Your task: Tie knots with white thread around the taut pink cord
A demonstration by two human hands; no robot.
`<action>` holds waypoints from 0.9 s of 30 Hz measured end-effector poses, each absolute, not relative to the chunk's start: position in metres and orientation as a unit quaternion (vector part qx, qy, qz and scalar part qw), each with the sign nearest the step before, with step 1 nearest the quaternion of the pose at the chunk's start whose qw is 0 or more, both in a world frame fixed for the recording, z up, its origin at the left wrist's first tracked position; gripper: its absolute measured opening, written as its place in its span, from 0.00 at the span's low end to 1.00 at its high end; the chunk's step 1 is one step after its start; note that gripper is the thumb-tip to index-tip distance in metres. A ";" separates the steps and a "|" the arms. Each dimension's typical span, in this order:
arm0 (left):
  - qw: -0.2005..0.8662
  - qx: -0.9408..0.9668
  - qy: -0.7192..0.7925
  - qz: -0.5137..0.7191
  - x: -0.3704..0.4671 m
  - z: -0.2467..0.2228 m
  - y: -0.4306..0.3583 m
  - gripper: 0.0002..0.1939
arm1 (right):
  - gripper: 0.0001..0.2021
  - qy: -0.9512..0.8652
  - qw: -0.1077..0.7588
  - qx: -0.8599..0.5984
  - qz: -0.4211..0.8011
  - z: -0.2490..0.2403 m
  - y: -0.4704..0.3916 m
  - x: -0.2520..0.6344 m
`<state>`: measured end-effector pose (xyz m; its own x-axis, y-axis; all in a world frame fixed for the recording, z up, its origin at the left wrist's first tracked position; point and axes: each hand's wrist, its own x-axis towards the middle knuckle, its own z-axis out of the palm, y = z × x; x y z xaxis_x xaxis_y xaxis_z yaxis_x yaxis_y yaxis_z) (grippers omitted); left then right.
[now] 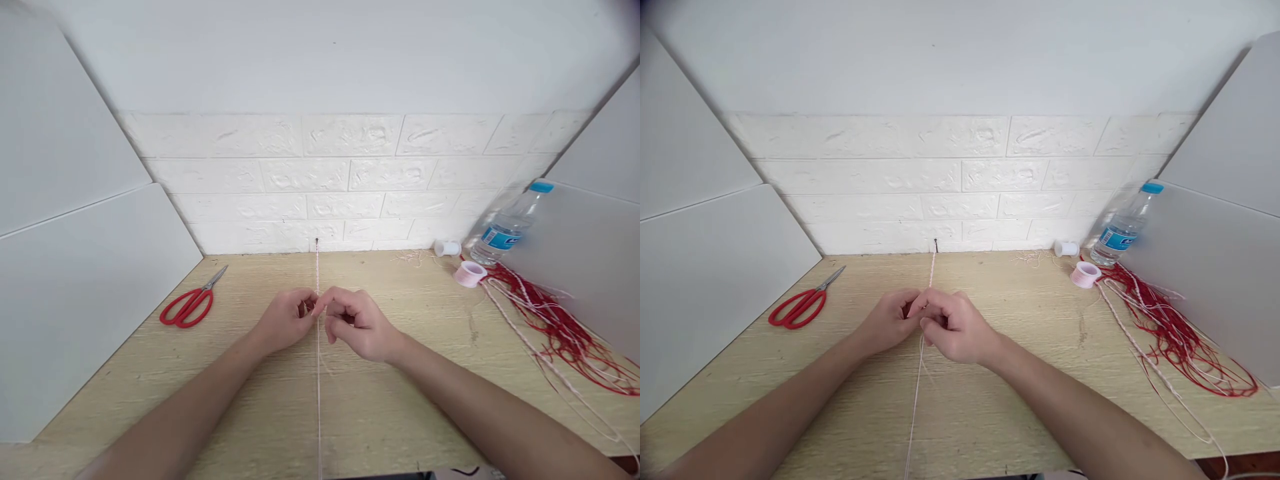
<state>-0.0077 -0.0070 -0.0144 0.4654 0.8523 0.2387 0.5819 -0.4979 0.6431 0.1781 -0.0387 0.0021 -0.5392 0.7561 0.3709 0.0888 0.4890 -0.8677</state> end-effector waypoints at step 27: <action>0.165 0.781 0.505 0.329 -0.014 -0.016 0.004 0.13 | 0.07 -0.824 0.263 -0.442 0.237 -0.034 0.011 0.191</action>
<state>-0.0140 0.0039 -0.0162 0.2733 0.8967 0.3483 0.6797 -0.4362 0.5897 0.1907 0.0106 -0.0341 -0.4709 0.8533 0.2237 0.6041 0.4967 -0.6231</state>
